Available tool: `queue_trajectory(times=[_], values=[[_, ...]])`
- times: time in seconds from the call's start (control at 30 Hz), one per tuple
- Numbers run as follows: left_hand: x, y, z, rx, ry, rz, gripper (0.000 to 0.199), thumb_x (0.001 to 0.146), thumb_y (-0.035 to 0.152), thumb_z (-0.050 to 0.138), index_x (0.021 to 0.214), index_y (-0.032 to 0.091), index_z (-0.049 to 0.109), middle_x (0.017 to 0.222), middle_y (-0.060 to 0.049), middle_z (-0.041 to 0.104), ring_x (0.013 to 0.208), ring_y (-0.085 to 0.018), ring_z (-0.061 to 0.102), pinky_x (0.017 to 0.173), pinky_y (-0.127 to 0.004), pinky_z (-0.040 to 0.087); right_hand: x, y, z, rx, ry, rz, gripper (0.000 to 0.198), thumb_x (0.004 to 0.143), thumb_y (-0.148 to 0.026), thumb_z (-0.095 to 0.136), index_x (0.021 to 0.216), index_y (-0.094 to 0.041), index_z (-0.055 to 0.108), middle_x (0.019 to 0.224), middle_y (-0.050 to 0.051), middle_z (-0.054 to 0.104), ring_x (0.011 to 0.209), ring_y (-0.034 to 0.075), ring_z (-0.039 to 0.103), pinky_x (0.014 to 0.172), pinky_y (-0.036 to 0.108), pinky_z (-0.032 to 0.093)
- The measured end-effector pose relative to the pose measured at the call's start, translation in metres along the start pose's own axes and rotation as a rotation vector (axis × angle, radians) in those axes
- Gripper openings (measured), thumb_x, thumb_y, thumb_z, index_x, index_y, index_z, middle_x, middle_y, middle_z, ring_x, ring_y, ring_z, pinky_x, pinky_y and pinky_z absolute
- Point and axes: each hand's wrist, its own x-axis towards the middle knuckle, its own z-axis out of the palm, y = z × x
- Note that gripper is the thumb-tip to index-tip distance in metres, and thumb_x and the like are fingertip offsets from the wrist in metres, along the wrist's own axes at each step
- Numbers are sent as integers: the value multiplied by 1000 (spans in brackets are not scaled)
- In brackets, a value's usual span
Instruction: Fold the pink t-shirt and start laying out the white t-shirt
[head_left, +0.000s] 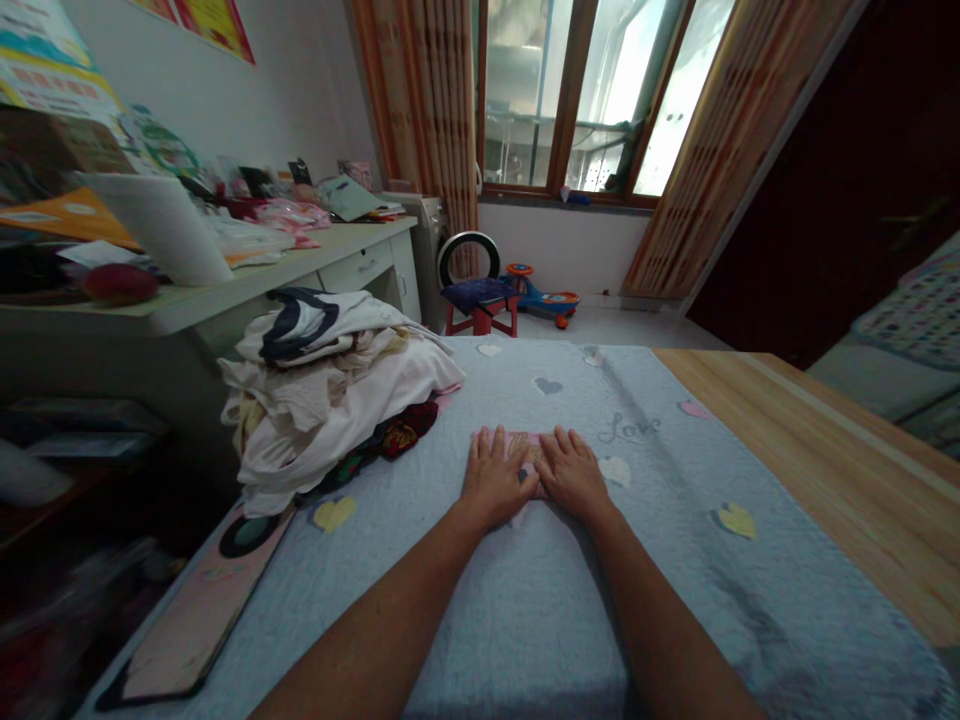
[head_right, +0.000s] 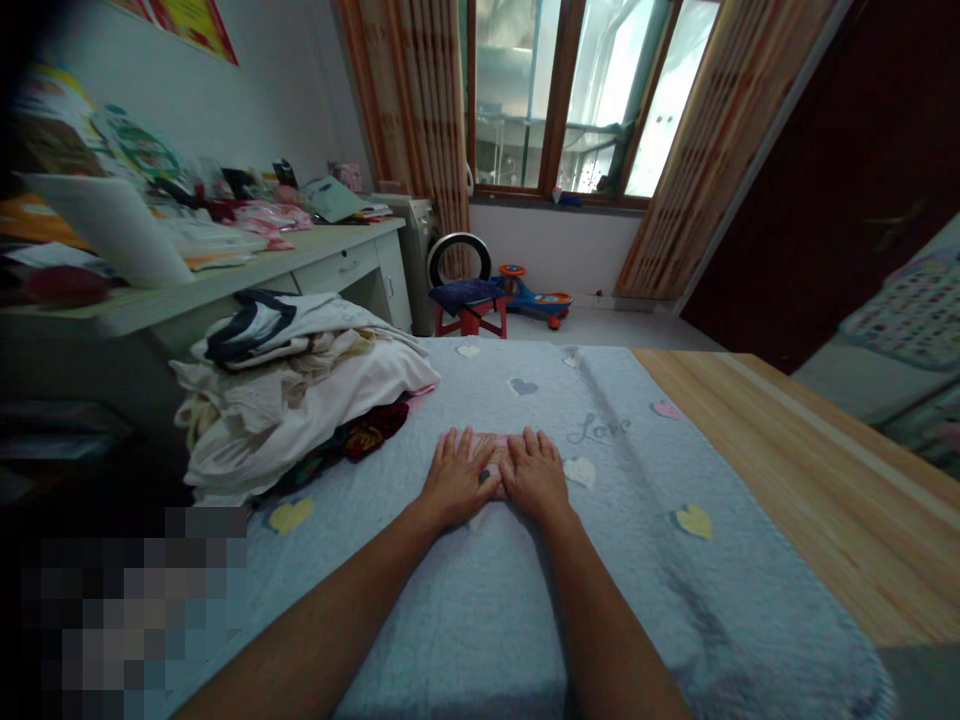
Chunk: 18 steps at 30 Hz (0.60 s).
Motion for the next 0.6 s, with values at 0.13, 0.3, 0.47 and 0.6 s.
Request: queue_trajectory(times=[0.13,0.3,0.47,0.6], values=[[-1,0,0,2,4,-30,66,91,58,46,151,29,38,157,-12,37,146,-43,23,115,-60,18,0,-1,3,-1,8,64,50,98,-40,42,142,-17,49,151,14,45,143,29,33,116,47,22],[-1,-1,3,18,20,-17,65,92,58,46,149,27,41,155,-13,39,145,-43,26,115,-60,19,-1,1,3,53,96,85,48,96,-35,46,136,-12,54,146,17,49,138,29,39,116,47,25],[-1,-1,3,23,10,-13,64,92,57,46,149,26,42,156,-14,38,145,-43,25,116,-60,17,0,-1,-3,168,176,-28,33,93,-23,47,119,-15,65,129,13,63,122,24,53,111,39,34],[0,-1,2,18,13,-13,65,93,57,45,150,27,40,156,-14,37,145,-43,25,115,-60,17,3,-3,-3,187,95,-85,30,94,-19,46,115,-18,67,126,9,65,119,21,55,107,34,39]])
